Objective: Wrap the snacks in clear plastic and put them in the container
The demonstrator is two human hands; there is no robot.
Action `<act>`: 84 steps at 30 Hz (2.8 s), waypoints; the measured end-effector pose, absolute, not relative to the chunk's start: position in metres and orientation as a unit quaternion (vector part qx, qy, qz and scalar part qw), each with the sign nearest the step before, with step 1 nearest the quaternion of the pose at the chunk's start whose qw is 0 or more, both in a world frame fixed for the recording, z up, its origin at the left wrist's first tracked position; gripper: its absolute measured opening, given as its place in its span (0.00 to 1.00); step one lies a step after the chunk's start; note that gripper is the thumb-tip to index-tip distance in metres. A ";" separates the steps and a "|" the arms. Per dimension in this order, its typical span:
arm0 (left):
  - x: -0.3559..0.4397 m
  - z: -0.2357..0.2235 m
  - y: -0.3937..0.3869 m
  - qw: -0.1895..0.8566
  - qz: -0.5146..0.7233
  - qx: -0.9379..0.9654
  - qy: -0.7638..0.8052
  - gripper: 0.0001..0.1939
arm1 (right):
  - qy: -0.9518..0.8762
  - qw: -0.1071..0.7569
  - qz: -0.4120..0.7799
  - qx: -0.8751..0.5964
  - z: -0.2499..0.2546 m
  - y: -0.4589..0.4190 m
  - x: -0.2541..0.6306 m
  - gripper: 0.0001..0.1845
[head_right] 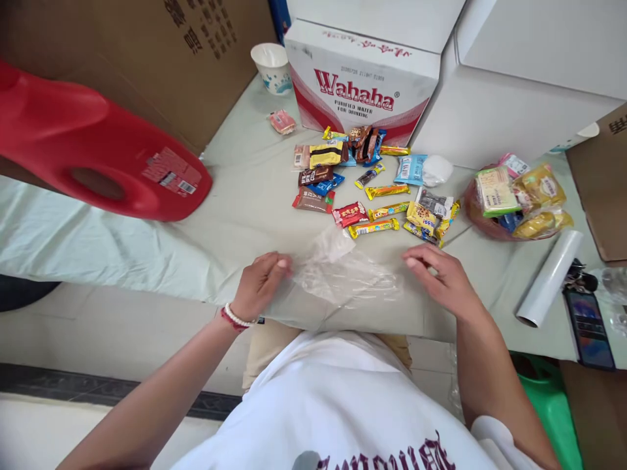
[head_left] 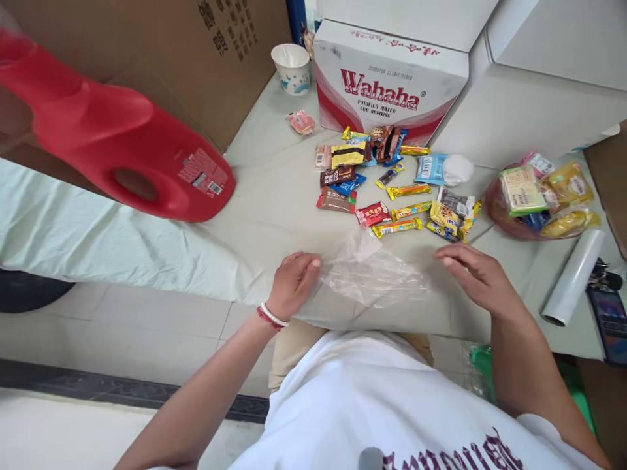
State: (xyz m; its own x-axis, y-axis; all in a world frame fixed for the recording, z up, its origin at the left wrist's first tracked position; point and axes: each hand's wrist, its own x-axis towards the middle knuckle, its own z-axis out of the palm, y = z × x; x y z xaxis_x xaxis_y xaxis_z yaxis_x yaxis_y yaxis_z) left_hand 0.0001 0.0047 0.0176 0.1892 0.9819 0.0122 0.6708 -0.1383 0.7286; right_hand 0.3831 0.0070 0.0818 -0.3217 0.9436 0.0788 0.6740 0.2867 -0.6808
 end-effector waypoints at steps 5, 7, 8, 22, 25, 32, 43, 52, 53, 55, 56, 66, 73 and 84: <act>0.040 0.013 0.020 0.167 0.200 0.671 0.694 0.31 | -0.804 0.160 0.222 -0.528 0.059 0.045 0.306 0.23; 0.048 0.011 0.025 0.169 0.219 0.666 0.693 0.24 | -0.790 0.159 0.238 -0.542 0.043 0.052 0.280 0.13; 0.049 0.011 0.027 0.194 0.243 0.659 0.685 0.18 | -0.775 0.182 0.253 -0.550 0.037 0.053 0.272 0.09; 0.034 0.001 0.027 0.310 0.407 0.474 0.717 0.19 | -0.463 0.431 0.432 -0.643 0.014 0.042 0.327 0.16; 0.034 0.000 0.028 0.225 0.334 0.528 0.748 0.13 | -0.535 0.371 0.341 -0.678 0.010 0.045 0.337 0.14; 0.036 -0.013 0.014 -0.033 0.361 0.656 0.662 0.08 | -0.685 0.370 0.003 -0.628 0.053 0.024 0.313 0.09; 0.036 -0.002 0.011 0.112 0.194 0.828 0.515 0.15 | -0.732 0.346 0.157 -0.566 0.058 0.000 0.292 0.10; 0.030 0.001 -0.002 0.163 0.101 0.838 0.511 0.43 | -0.774 0.223 0.085 -0.587 0.038 0.049 0.291 0.25; 0.029 0.001 -0.005 0.164 0.094 0.839 0.510 0.46 | -0.763 0.250 0.070 -0.591 0.038 0.050 0.289 0.26; 0.028 0.000 -0.012 0.169 0.088 0.839 0.510 0.48 | -0.760 0.297 0.067 -0.573 0.039 0.043 0.281 0.23; 0.027 0.000 -0.015 0.173 0.090 0.837 0.511 0.48 | -0.775 0.305 0.084 -0.546 0.039 0.035 0.276 0.20; 0.028 0.002 0.004 0.160 0.338 0.672 0.640 0.16 | -0.893 0.147 0.206 -0.372 -0.002 -0.035 0.231 0.22; 0.052 0.005 0.066 0.281 0.298 0.628 0.662 0.13 | -0.893 0.150 0.194 -0.377 -0.006 -0.034 0.234 0.22; 0.016 0.017 0.070 0.197 0.415 0.449 0.767 0.06 | -0.876 0.135 0.201 -0.417 -0.003 -0.036 0.228 0.31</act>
State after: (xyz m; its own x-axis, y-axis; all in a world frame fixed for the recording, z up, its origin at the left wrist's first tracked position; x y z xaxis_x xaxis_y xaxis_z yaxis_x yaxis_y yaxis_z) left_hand 0.0161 0.0702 0.0167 -0.5190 0.8519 0.0697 0.5245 0.2530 0.8130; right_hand 0.2282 -0.0358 -0.0034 -0.6148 0.7856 0.0693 0.6768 0.5707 -0.4650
